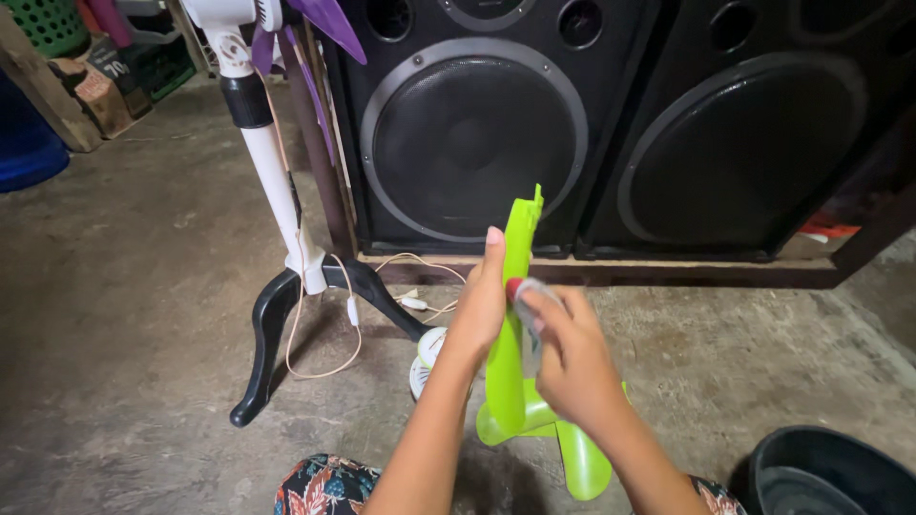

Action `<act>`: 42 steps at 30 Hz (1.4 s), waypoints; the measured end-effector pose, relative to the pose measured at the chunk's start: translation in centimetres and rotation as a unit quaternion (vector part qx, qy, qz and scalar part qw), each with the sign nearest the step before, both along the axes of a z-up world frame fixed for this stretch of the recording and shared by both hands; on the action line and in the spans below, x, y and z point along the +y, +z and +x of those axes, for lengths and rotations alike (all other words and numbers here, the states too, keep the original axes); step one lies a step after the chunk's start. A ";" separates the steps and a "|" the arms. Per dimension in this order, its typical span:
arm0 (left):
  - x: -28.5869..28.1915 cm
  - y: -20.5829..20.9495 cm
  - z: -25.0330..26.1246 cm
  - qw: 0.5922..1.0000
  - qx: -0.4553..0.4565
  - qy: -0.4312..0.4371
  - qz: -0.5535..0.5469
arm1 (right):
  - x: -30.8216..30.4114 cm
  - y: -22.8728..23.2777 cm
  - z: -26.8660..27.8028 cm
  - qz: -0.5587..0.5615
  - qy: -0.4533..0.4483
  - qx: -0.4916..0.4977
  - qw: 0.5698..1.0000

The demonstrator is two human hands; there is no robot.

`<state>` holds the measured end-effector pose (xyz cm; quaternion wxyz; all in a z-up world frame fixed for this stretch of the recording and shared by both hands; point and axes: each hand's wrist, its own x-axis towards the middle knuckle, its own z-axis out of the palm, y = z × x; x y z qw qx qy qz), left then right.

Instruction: The person disassembles a green electric fan by removing its blades from the central hub. They then wipe each blade with a wet cloth, cleaning both sides before placing them on the floor.

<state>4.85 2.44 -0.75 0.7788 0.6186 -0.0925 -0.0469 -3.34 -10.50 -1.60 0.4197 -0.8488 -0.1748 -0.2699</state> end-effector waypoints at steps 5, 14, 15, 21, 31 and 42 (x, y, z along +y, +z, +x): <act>-1.2 -0.7 -1.5 0.997 0.039 -0.064 0.004 | -1.3 1.8 1.5 -0.128 -0.069 -0.136 0.980; -1.6 1.0 -1.1 0.997 0.043 -0.062 -0.035 | -0.5 3.0 1.6 -0.157 -0.075 -0.119 0.978; -1.4 1.1 -0.7 0.994 0.035 -0.074 -0.078 | -0.3 2.7 1.0 -0.159 -0.056 -0.120 0.978; 0.4 2.0 -1.4 0.996 0.037 -0.074 -0.042 | -0.4 2.4 0.5 -0.162 -0.054 -0.111 0.979; 0.0 3.4 -0.4 0.995 0.052 -0.082 0.009 | -1.6 5.1 1.9 -0.213 -0.079 -0.084 0.970; -0.7 2.0 0.1 0.996 0.046 -0.058 -0.048 | -1.5 5.1 2.3 -0.221 -0.061 -0.062 0.971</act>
